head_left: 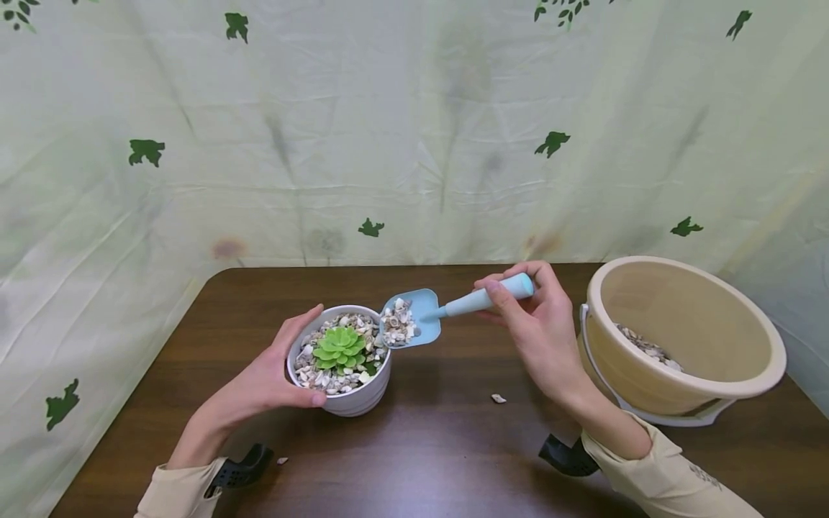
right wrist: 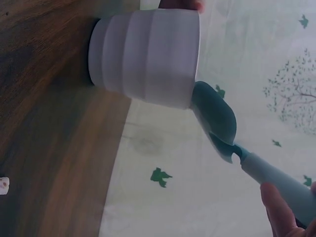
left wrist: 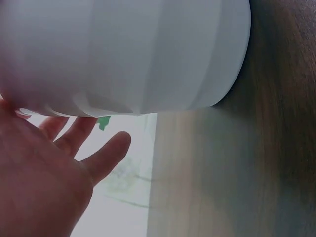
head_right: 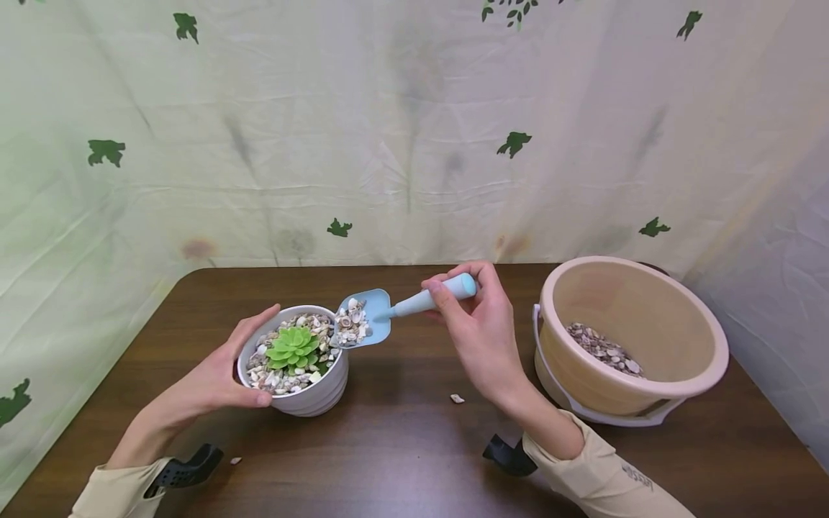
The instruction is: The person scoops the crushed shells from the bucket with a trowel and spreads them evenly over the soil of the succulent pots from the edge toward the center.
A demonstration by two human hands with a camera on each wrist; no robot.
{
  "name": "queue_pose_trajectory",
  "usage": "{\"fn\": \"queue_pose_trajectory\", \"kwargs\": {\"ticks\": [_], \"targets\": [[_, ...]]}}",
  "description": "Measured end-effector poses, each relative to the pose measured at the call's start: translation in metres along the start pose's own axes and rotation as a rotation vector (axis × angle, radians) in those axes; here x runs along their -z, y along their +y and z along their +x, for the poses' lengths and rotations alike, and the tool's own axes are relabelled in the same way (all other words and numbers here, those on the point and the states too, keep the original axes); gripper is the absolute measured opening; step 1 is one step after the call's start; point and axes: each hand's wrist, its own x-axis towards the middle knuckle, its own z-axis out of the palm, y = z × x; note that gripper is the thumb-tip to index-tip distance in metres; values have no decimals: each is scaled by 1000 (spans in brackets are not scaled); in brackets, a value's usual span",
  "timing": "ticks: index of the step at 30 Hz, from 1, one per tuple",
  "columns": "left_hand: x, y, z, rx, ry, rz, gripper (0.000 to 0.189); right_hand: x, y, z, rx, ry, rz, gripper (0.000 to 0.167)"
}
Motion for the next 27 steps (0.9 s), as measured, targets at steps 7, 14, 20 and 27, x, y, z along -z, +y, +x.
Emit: {"fn": "queue_pose_trajectory", "kwargs": {"ticks": [7,14,20,27], "targets": [[2,2,-4,66,-78,-252,104,0,-3,0,-3,2,9,25],[0,3,-4,40,-71,-293,103,-2,-7,-1,5,2,-1,25],[-4,2,0,-4,-30,-212,112,-2,-10,-2,7,6,-10,26],[-6,5,-1,31,0,-49,110,-1,-9,-3,24,-25,-12,24]]}}
